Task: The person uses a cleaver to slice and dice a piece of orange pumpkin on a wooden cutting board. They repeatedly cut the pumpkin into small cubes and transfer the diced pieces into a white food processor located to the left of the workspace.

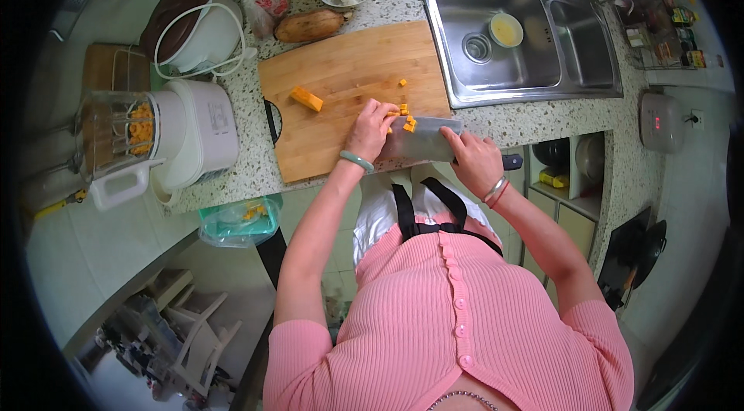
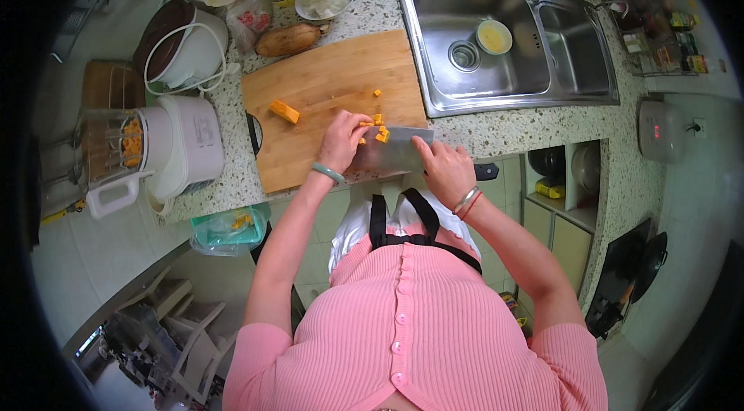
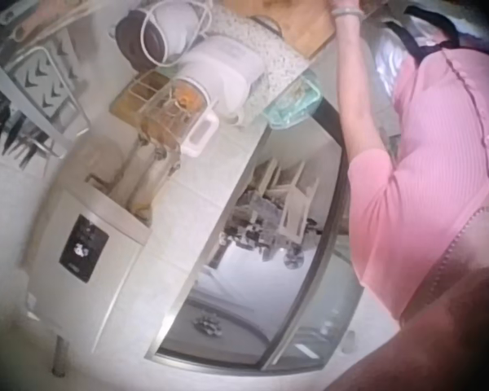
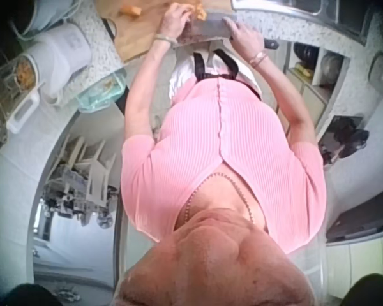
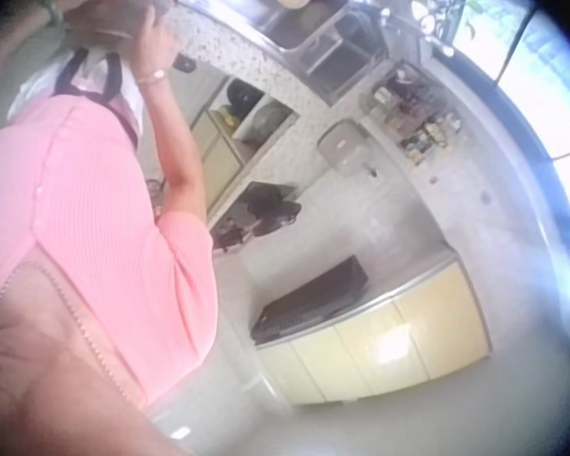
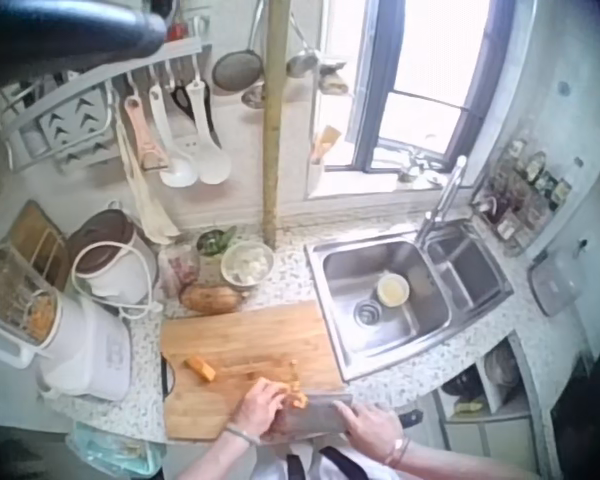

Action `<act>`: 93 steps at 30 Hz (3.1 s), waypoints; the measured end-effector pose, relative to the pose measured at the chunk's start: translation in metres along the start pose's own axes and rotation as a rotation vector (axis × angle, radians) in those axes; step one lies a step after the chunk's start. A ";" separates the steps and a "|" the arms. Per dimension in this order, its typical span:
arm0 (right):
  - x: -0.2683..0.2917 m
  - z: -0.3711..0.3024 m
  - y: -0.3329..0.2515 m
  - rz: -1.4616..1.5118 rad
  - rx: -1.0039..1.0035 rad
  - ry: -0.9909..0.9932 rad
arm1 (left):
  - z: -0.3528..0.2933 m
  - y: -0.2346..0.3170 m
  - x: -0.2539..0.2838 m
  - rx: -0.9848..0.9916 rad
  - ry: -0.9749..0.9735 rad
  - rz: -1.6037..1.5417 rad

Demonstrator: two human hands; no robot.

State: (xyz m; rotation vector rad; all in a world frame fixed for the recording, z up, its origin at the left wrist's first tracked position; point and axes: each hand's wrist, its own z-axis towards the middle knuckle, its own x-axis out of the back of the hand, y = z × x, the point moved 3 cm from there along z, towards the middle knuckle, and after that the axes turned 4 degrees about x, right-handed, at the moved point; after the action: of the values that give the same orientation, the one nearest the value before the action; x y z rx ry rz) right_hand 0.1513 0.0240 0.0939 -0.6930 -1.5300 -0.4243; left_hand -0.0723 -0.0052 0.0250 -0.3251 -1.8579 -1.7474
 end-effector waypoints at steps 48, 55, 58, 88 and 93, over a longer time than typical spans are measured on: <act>-0.064 0.011 0.066 1.269 -0.565 -0.378 | -0.030 0.015 -0.025 -0.111 0.110 0.425; -0.064 -0.024 0.053 1.295 -0.583 -0.332 | -0.020 -0.006 -0.026 0.021 0.222 0.385; -0.073 -0.035 0.045 1.413 -0.707 -0.310 | -0.011 -0.021 -0.019 0.054 0.256 0.386; -0.099 0.031 -0.055 1.615 -0.673 -0.312 | 0.000 -0.019 -0.023 0.196 0.537 -0.106; -0.107 0.030 -0.060 1.614 -0.630 -0.391 | 0.001 -0.013 -0.022 0.256 0.626 -0.379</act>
State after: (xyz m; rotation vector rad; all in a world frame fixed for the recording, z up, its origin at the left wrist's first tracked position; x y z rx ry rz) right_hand 0.0861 -0.0194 -0.0059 -2.2805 -0.6994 0.5355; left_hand -0.0620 -0.0013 0.0023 0.6423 -1.6955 -1.5572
